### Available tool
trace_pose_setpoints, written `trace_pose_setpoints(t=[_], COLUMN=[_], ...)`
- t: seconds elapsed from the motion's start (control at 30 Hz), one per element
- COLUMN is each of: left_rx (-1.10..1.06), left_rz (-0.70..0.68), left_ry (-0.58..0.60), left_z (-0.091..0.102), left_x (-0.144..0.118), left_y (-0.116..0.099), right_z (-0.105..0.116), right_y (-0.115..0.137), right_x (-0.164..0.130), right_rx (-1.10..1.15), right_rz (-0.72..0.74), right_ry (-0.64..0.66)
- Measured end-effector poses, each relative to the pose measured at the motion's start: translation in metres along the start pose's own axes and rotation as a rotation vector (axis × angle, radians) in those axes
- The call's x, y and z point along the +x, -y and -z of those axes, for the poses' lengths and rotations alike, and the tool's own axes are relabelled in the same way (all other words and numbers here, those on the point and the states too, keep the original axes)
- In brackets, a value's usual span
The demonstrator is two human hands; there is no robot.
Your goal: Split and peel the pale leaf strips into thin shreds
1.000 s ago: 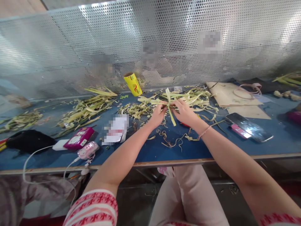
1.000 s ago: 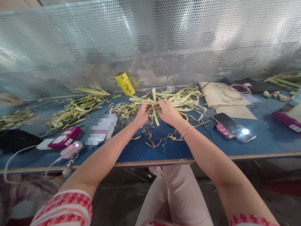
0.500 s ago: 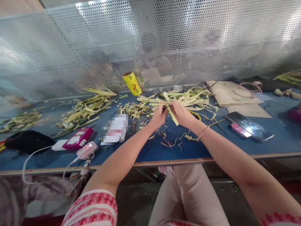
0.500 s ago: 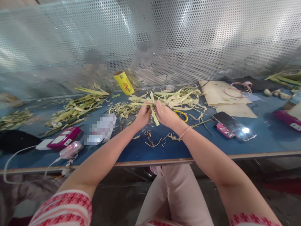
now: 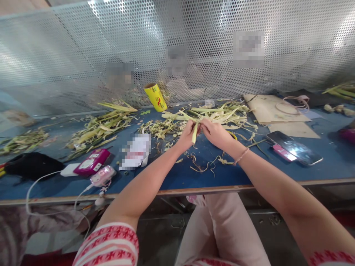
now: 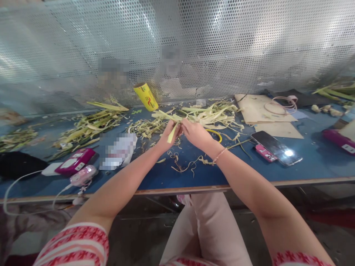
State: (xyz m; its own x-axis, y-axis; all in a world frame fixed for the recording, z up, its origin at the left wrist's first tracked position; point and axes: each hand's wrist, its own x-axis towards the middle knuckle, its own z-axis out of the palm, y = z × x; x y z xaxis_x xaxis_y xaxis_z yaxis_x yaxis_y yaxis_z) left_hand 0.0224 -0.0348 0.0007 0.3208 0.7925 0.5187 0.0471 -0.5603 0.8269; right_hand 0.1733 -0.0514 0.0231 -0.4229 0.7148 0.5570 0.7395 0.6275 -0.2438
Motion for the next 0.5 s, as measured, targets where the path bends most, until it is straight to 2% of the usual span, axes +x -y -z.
trace_pose_setpoints(t=[0.3, 0.4, 0.5], left_rx=[0.150, 0.118, 0.131], left_rz=[-0.037, -0.020, -0.072], left_ry=[-0.069, -0.040, -0.043], left_z=[0.0019, 0.0028, 0.0040], left_x=[0.0024, 0.0026, 0.0041], left_y=[0.0085, 0.0068, 0.0064], right_z=[-0.0002, -0.0014, -0.0008], right_y=[-0.0020, -0.0028, -0.0024], right_x=[0.0003, -0.0004, -0.0003], right_rx=[0.095, 0.049, -0.012], right_rz=[-0.024, -0.027, -0.010], right_ry=[-0.053, -0.070, -0.103])
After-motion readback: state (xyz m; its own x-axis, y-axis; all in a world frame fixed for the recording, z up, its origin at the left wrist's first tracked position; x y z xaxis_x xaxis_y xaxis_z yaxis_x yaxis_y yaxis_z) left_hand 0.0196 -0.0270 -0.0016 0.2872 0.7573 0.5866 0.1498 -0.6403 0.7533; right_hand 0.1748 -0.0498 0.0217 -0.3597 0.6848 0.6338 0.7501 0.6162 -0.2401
